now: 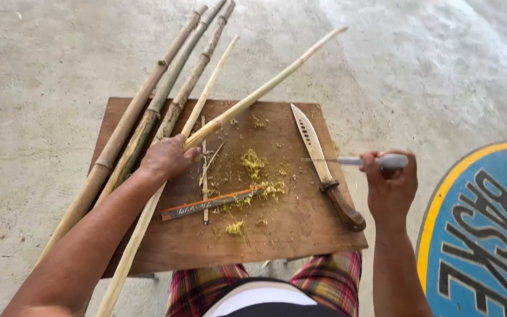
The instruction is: Shaping, carving, and binding bamboo poles to create a handcrafted object using a machete and twine.
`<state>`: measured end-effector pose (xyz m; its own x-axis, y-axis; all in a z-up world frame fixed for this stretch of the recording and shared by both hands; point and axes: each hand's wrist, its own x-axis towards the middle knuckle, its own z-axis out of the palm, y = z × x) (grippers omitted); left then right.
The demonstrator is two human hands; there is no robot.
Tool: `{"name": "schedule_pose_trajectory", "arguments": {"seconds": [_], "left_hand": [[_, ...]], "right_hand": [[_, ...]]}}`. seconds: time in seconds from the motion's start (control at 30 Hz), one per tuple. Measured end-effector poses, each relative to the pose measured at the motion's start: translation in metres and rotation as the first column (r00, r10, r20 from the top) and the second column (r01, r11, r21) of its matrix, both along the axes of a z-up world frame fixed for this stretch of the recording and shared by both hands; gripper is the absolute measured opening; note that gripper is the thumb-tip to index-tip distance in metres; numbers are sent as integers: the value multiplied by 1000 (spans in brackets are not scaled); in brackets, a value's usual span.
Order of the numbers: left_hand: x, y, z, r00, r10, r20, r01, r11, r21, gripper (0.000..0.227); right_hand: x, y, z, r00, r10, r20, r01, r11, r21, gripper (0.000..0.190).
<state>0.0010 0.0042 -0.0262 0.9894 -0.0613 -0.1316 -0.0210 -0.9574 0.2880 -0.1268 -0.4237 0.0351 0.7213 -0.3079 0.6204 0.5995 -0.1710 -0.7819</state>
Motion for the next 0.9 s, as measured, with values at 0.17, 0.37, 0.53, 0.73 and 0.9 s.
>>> {"name": "schedule_pose_trajectory", "arguments": {"seconds": [0.17, 0.37, 0.53, 0.73, 0.9], "left_hand": [[-2, -5, 6, 999, 21, -32, -22, 999, -27, 49], [-4, -1, -34, 997, 5, 71, -5, 1000, -1, 48], [-48, -21, 8, 995, -11, -104, -3, 991, -133, 42], [-73, -32, 12, 976, -97, -196, 71, 988, -135, 46], [-63, -38, 10, 977, -189, 103, 196, 978, -69, 50]], "right_hand": [[1, -15, -1, 999, 47, -22, -47, 998, -29, 26], [-16, -27, -2, 998, -55, 43, 60, 992, -113, 26], [-25, -43, -15, 992, -52, 114, 47, 998, 44, 25], [-38, -63, -39, 987, -147, 59, 141, 985, 97, 26], [-51, -45, -69, 980, -195, 44, 198, 977, -77, 30]]}}
